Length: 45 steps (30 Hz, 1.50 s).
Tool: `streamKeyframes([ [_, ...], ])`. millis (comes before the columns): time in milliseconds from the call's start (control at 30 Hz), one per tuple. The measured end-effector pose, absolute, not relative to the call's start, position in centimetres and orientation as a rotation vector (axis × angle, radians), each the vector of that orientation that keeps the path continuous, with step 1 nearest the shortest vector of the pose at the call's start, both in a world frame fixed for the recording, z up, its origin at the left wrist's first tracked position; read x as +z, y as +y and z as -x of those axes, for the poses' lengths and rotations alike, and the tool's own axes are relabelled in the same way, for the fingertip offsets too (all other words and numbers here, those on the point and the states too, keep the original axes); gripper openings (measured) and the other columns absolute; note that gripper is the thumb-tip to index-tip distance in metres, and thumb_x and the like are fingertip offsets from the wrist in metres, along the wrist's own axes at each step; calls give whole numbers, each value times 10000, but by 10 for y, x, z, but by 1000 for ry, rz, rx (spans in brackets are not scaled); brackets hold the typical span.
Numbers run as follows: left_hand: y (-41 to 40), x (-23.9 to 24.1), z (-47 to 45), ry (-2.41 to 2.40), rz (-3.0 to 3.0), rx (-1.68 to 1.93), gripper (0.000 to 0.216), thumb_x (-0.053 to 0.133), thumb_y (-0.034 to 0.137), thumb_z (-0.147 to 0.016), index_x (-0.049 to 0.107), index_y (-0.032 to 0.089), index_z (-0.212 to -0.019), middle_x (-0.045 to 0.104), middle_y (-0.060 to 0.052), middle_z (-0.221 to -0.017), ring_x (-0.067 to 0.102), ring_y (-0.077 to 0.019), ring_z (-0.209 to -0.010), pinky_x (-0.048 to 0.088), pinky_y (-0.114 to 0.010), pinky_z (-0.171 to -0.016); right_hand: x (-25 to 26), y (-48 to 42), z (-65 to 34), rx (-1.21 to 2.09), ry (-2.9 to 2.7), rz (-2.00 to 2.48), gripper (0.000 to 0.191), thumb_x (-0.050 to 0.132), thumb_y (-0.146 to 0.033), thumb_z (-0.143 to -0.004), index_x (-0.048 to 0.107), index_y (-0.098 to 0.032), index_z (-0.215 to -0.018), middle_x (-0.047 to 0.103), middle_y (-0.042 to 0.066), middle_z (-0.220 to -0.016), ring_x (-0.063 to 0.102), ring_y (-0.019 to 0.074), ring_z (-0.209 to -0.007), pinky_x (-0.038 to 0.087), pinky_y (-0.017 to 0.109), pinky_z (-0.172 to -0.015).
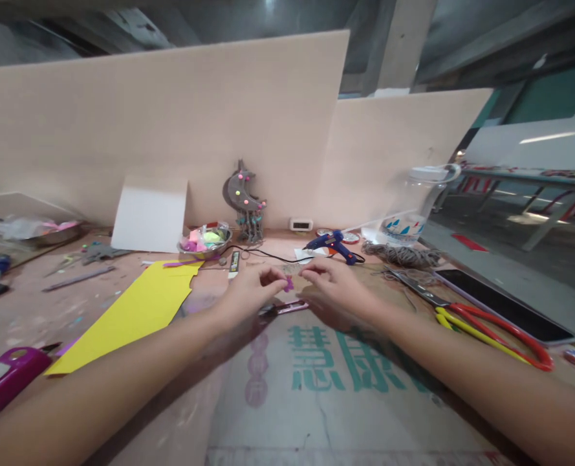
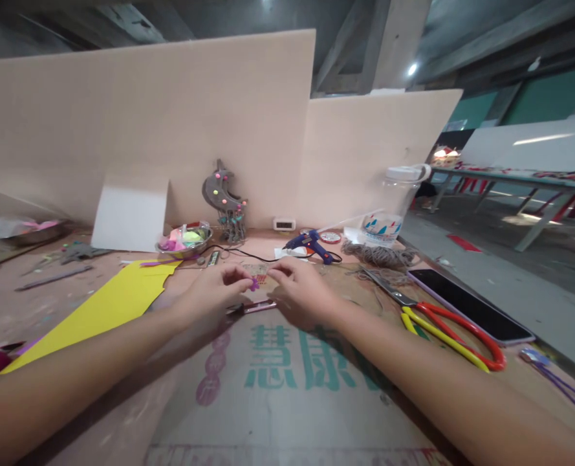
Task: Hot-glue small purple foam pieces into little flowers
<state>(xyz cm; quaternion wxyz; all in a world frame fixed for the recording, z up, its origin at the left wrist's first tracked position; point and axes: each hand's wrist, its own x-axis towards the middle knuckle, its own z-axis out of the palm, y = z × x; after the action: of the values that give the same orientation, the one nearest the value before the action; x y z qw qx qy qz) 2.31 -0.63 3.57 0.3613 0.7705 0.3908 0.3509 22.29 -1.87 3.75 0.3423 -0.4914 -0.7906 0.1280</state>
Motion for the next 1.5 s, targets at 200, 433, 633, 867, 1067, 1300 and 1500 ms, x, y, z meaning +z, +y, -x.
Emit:
streamKeyframes([
  [200,-13,17,-26,958,-1820,954,203,542,337,-800,616,149,-818,651,-28,-771,595,-143,-702,459,-232,-629,32,-35,-210,612,-2031,1228,153,550,-298,-795,657,-189,-798,678,30,-807,604,178,-772,469,298,-710],
  [433,-9,6,-22,876,-1819,985,286,474,373,-856,644,143,-864,661,-34,-822,589,-148,-777,443,-226,-682,13,-36,-201,918,-1749,1185,204,535,-371,-811,602,-178,-828,634,24,-783,606,167,-741,511,315,-720],
  [633,-7,2,-21,912,-1778,999,427,407,478,-873,638,128,-791,655,-41,-764,587,-157,-737,445,-240,-663,13,-34,-206,844,-1775,1211,205,532,-365,-815,603,-172,-804,628,25,-753,589,163,-727,496,291,-700],
  [867,-11,9,-22,937,-1846,942,269,531,378,-813,641,132,-806,650,-20,-760,577,-140,-717,423,-222,-656,17,-37,-203,820,-1771,1217,253,515,-398,-828,610,-169,-781,615,8,-718,574,147,-679,467,256,-647],
  [1067,-9,5,-21,942,-1836,919,293,509,396,-817,634,136,-766,627,-10,-709,555,-134,-678,405,-221,-617,15,-36,-205,851,-1748,1224,231,562,-395,-795,610,-169,-792,615,7,-738,566,144,-678,457,255,-635],
  [1300,-10,5,-22,921,-1809,947,299,496,401,-829,612,134,-759,609,-8,-696,543,-127,-664,404,-221,-612,17,-37,-202,987,-1610,1159,244,537,-418,-808,571,-177,-834,607,-1,-721,577,135,-650,478,259,-616],
  [1500,-13,9,-22,899,-1778,942,265,557,397,-800,641,147,-821,663,-20,-770,591,-145,-725,436,-227,-652,18,-35,-202,846,-1767,1285,206,619,-359,-750,649,-189,-862,685,30,-835,621,180,-757,488,317,-723],
])
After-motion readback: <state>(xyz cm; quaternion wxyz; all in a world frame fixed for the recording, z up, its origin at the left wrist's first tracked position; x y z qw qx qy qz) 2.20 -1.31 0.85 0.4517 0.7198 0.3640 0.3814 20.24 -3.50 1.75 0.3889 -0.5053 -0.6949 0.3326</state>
